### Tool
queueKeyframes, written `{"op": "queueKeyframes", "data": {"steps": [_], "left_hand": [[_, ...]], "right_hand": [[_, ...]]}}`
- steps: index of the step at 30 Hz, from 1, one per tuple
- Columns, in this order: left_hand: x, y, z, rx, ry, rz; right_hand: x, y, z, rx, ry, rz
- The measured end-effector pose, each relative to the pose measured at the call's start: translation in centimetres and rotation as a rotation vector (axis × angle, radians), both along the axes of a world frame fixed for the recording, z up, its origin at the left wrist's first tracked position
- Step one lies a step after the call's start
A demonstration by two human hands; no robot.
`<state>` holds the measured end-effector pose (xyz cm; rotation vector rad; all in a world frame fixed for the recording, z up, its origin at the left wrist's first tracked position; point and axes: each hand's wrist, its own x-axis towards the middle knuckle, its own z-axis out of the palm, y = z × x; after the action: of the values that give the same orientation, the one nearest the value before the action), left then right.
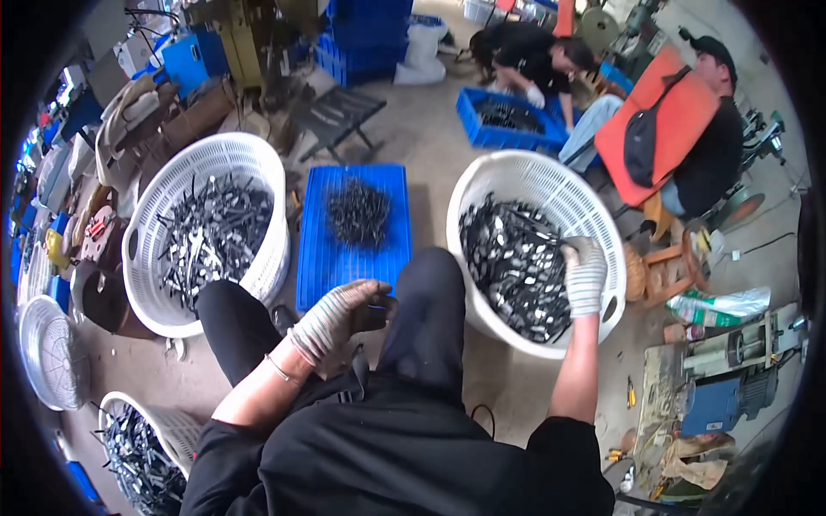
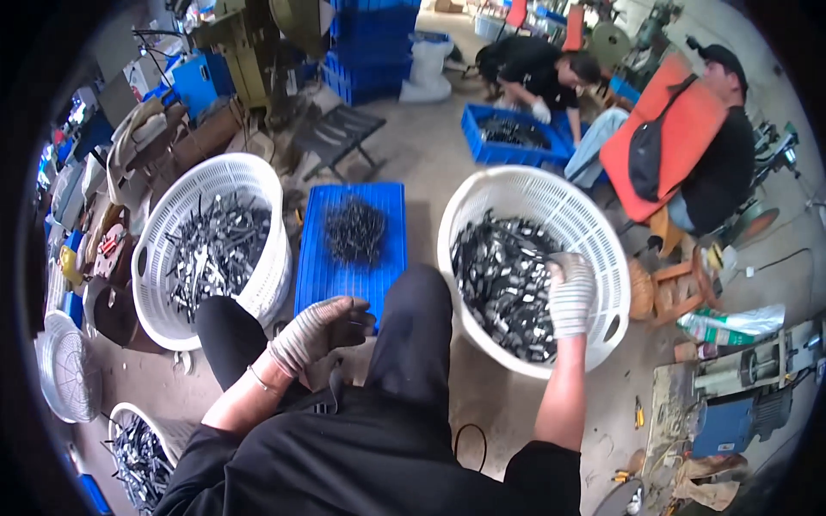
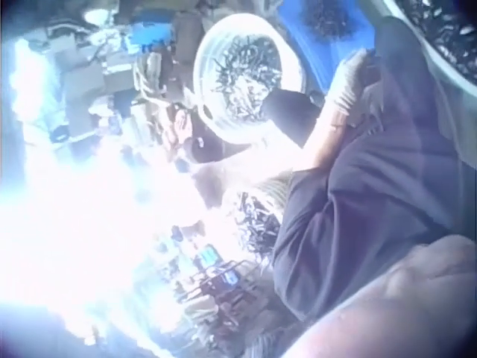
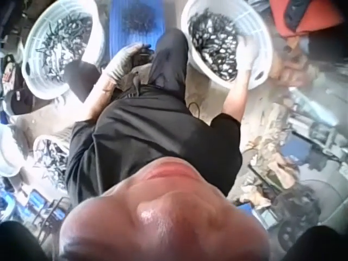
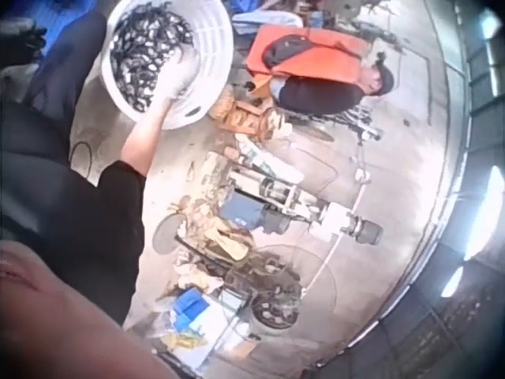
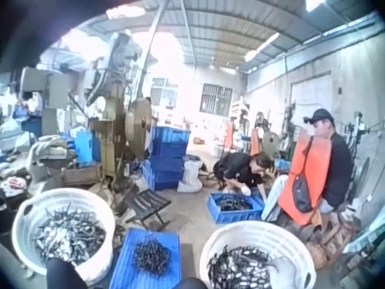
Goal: Inspecting and trimming small black plastic components using pliers in a manufacturing workshop.
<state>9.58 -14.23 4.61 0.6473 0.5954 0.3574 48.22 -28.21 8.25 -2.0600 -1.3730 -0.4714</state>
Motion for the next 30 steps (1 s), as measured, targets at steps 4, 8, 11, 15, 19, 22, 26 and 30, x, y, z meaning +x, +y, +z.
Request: {"op": "queueKeyframes", "data": {"steps": [4,8,11,15,19,22,26,30], "left_hand": [[0.3,0.5,5.0,0.808,0.127,0.221],[-1.2,1.3,9.3,1.247,0.193,0.155],[-2.7,1.4,7.9,0.749,0.093,-0.211],[-4.4,0.4,6.5,0.524,0.011,-0.049],[-4.2,1.7,2.4,0.435,-0.003,0.386],[-3.6,3.4,0.6,0.45,0.021,0.497],[-2.6,4.1,-0.9,0.44,0.058,0.556],[-2.6,4.5,-3.1,0.312,-0.052,0.573]], "right_hand": [[-7.0,1.6,7.1,0.043,-0.104,0.423],[-14.0,3.6,10.4,0.057,-0.395,0.762],[-17.8,6.1,10.9,0.171,-0.321,1.023],[-20.1,8.4,9.0,0.172,-0.217,1.039],[-21.3,11.2,4.3,0.037,0.622,0.604],[-24.9,11.8,-0.7,-0.243,0.933,0.791],[-28.8,11.9,-4.0,-0.244,1.186,0.65],[-30.0,11.4,-4.0,-0.262,1.485,0.487]]}}
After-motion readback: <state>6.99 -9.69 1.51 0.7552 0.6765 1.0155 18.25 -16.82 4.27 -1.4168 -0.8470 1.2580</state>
